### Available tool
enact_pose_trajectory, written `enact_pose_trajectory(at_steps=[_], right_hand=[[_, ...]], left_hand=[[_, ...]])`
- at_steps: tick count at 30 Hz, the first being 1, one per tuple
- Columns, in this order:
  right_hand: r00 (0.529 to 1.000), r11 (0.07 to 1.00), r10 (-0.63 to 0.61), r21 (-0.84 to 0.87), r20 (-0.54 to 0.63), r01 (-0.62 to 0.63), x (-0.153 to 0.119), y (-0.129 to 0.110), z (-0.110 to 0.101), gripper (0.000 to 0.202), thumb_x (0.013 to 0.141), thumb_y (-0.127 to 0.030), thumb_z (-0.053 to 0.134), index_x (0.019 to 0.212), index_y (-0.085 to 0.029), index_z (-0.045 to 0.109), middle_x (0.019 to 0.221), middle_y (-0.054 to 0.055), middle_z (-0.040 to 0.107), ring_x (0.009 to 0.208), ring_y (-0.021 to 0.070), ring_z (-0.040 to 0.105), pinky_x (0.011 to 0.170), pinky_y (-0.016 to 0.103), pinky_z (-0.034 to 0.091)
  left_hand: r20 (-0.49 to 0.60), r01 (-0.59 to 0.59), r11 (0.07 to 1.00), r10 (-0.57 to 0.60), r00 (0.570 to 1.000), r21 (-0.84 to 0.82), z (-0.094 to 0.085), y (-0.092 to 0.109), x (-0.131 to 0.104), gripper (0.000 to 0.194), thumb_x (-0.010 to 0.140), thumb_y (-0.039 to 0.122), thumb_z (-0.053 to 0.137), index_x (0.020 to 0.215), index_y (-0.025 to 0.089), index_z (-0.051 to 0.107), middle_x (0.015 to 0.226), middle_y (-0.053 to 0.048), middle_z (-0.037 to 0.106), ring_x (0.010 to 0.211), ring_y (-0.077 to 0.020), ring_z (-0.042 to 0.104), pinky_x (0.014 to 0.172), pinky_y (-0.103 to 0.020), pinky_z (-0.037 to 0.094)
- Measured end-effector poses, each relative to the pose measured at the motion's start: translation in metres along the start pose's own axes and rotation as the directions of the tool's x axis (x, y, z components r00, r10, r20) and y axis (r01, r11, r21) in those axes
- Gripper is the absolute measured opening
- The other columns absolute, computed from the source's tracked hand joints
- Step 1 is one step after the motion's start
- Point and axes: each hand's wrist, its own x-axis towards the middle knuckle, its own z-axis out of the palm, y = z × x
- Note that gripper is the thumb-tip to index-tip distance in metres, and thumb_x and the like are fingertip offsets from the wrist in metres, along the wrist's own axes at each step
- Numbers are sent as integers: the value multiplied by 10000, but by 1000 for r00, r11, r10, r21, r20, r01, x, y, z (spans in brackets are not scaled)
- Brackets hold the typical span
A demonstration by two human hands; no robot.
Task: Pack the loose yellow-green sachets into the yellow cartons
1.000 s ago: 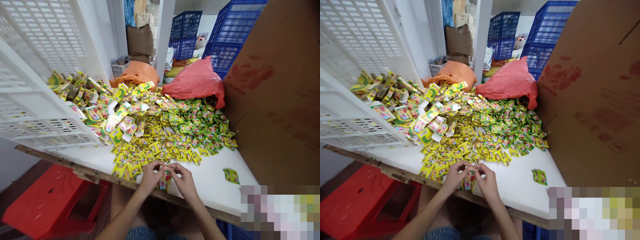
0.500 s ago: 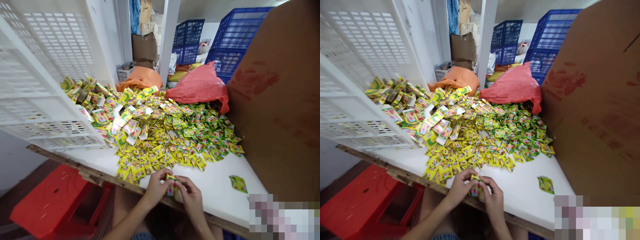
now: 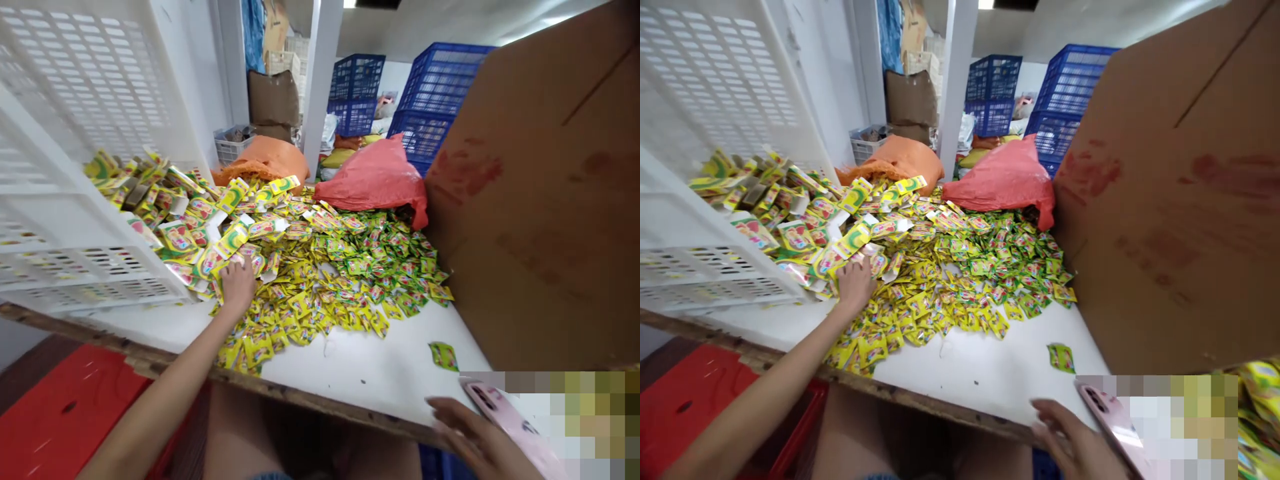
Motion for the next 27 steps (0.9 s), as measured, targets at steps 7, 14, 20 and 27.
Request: enact_pose_trajectory(at_steps=[7, 14, 20, 27], right_hand=[[986, 949, -158, 283, 55, 137, 39, -74, 72, 250, 837, -383, 484, 977, -234, 627, 942, 58, 656, 823, 198, 614, 735, 305, 498], [949, 857, -313, 424, -23, 293, 49, -121, 93, 436, 762, -323, 619, 1181, -261, 514, 1182, 69, 532, 1110, 238, 481, 899, 350, 418], [924, 720, -258, 694, 283, -11, 27, -117, 128, 339, 864, -459, 417, 1057, -211, 546, 815, 19, 640, 607, 141, 579, 518, 232, 457], [920, 925, 273, -185, -282, -331, 105, 10, 25, 315, 794, -384, 482, 888, -122, 631, 878, 170, 655, 787, 253, 618, 699, 357, 456]], left_hand=[[-136, -141, 933, 101, 986, -332, -33, 4, -25, 239, 801, 231, 455, 1009, 154, 545, 938, -109, 625, 939, -265, 539, 864, -376, 357], [27, -177, 403, 452, 892, -898, -92, 51, -98, 155, 699, 266, 617, 845, 250, 666, 876, -48, 670, 894, -239, 587, 825, -337, 439], [435, 500, -118, 350, 830, -858, -62, 88, -137, 458, 649, 451, 666, 1004, 165, 615, 899, -98, 699, 707, -213, 639, 643, -313, 511], [491, 529, -122, 247, 835, -840, -23, 89, -141, 344, 645, 408, 693, 833, 124, 648, 789, -95, 714, 721, -215, 655, 657, -299, 505]])
